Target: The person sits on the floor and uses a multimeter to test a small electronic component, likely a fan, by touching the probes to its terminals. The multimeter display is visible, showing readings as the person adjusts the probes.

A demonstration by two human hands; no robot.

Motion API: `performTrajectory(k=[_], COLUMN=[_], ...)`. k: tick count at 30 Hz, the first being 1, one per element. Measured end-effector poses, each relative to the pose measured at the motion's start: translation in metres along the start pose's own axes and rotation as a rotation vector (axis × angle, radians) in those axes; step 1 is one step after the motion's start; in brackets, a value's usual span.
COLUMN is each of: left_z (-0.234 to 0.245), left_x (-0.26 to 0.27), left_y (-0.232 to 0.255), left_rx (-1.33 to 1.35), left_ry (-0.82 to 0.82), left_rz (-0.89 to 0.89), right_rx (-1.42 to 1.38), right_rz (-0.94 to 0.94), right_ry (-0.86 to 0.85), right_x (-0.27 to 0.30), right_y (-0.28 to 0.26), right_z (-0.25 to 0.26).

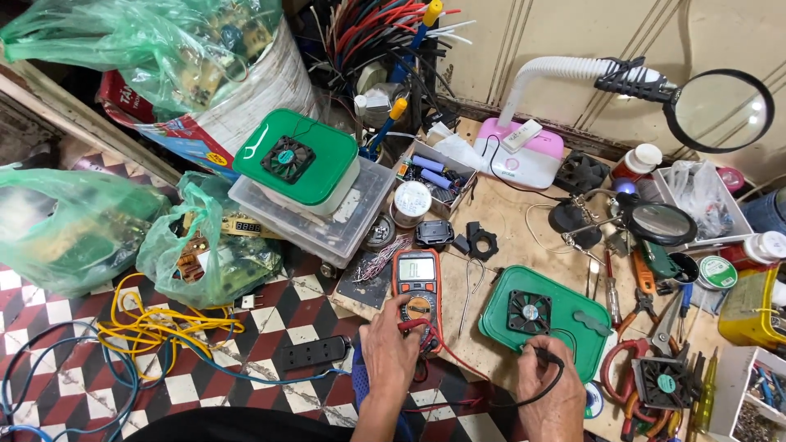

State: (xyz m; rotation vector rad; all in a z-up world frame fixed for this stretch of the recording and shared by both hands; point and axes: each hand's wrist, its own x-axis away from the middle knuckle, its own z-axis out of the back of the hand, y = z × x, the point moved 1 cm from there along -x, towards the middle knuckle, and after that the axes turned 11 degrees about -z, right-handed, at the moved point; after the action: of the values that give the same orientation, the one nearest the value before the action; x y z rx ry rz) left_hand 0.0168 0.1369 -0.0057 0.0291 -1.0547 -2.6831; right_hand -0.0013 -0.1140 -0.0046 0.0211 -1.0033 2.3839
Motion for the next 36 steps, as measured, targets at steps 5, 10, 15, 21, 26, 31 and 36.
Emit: performTrajectory(k=[5, 10, 15, 21, 26, 31, 36], left_z=[-0.014, -0.034, -0.041, -0.040, -0.043, -0.046, -0.047], left_x=[-0.013, -0.011, -0.012, -0.013, -0.017, -0.018, -0.018], left_y=[-0.014, -0.027, -0.036, -0.038, -0.039, -0.041, -0.039], left_rx=[0.028, 0.115, 0.158, 0.130, 0.150, 0.131, 0.082], left_ry=[0.088, 0.209, 0.336, 0.346, 0.327, 0.323, 0.382], left_rz=[-0.039, -0.067, -0.189, -0.236, -0.211, -0.200, -0.267], right_rx=[0.059, 0.067, 0.056, 0.165, 0.141, 0.159, 0.137], right_rz=[-0.125, -0.107, -0.183, -0.247, -0.262, -0.239, -0.246], right_ry=[-0.046, -0.015, 0.060, 0.068, 0.142, 0.175, 0.181], right_x=[0.002, 0.006, 0.006, 0.001, 0.013, 0.013, 0.016], right_y=[-0.010, -0.016, -0.018, -0.017, -0.029, -0.023, -0.029], right_z=[0.006, 0.010, 0.006, 0.005, 0.004, -0.001, 0.000])
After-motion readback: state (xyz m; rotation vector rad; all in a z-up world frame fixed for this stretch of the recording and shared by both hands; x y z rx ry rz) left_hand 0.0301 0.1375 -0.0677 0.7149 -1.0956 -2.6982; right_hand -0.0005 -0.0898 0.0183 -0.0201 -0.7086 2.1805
